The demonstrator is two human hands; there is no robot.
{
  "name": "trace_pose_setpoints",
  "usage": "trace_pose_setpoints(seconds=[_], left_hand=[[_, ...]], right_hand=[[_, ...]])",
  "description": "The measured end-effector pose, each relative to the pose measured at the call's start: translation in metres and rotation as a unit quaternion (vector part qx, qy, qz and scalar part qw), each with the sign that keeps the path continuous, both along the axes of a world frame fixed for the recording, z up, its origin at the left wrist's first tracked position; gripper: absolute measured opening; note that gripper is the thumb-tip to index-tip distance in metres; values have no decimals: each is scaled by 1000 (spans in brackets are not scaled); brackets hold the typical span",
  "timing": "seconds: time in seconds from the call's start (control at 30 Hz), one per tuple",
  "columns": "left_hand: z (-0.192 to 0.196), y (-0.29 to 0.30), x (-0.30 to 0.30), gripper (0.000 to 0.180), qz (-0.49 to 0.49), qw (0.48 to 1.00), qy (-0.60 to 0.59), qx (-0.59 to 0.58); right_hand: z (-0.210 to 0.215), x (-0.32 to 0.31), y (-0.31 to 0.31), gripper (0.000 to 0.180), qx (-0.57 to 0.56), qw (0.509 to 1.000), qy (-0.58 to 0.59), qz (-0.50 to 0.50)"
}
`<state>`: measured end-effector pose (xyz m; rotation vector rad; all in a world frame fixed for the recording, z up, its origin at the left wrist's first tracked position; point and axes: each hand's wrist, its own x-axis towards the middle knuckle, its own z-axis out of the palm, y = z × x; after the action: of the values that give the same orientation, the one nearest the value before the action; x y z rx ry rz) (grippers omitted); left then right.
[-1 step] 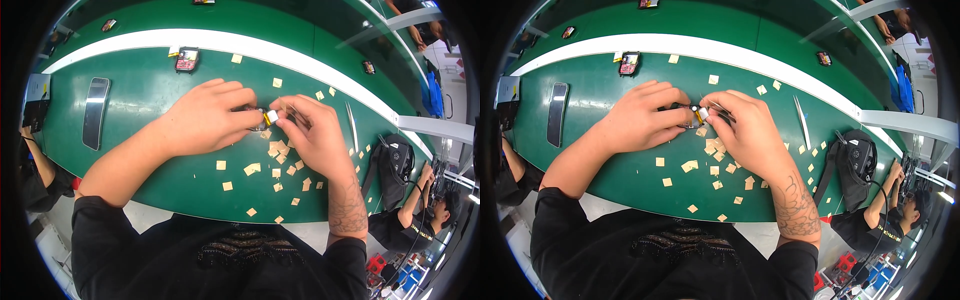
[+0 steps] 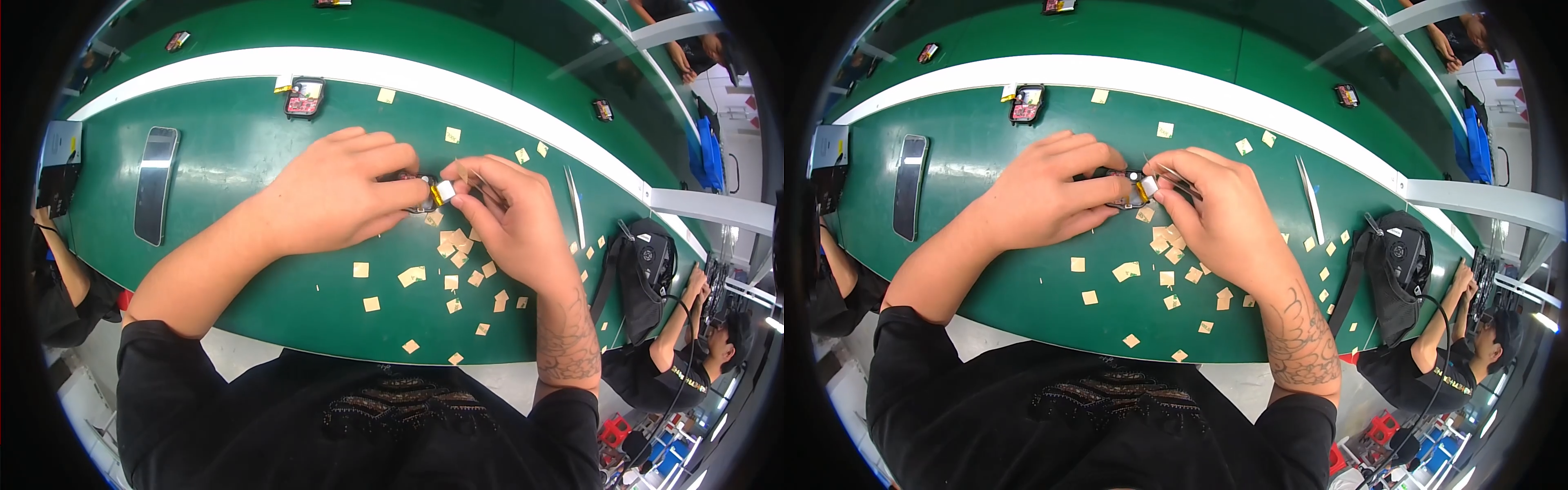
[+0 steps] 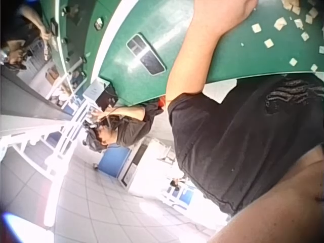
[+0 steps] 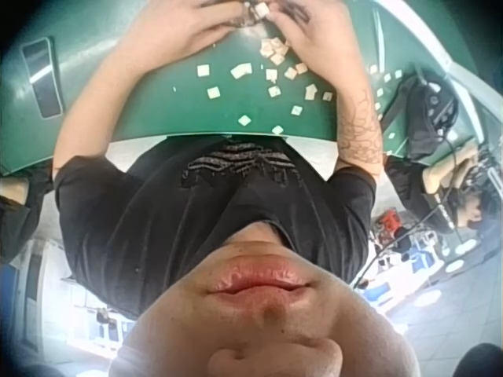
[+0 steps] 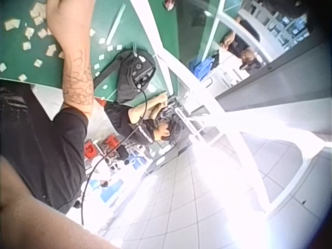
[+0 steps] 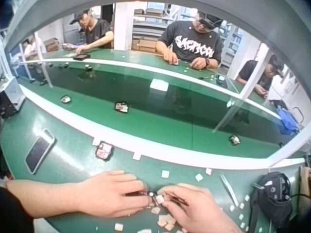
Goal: Assembling small electronic components at a factory workbench using hands and a small tool.
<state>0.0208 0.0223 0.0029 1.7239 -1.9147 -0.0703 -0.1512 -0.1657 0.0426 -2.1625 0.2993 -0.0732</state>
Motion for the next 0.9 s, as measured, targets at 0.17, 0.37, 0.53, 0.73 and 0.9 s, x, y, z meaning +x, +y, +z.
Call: trace_pose_setpoints(seconds=[0.17,0.37,0.53,0.73,0.9], left_hand=[[4,0,-1,28,-11,1000,-9,6],[3,-1,-1,28,-11,1000,4,3],[1,-1,-2,29,3,999,36,5],[0,-1,-1,28,14,997,77,10],[1,0,-2,28,13,998,64,12]], right_hand=[[0,-1,-1,18,8,1000,2,-4],[-2,0,2,18,40,999,5,-16],[-3,0,0,17,24,1000,1,-16],[-4,0,0,17,35,999,24,-25],[-4,0,2,17,8,999,27,-17]])
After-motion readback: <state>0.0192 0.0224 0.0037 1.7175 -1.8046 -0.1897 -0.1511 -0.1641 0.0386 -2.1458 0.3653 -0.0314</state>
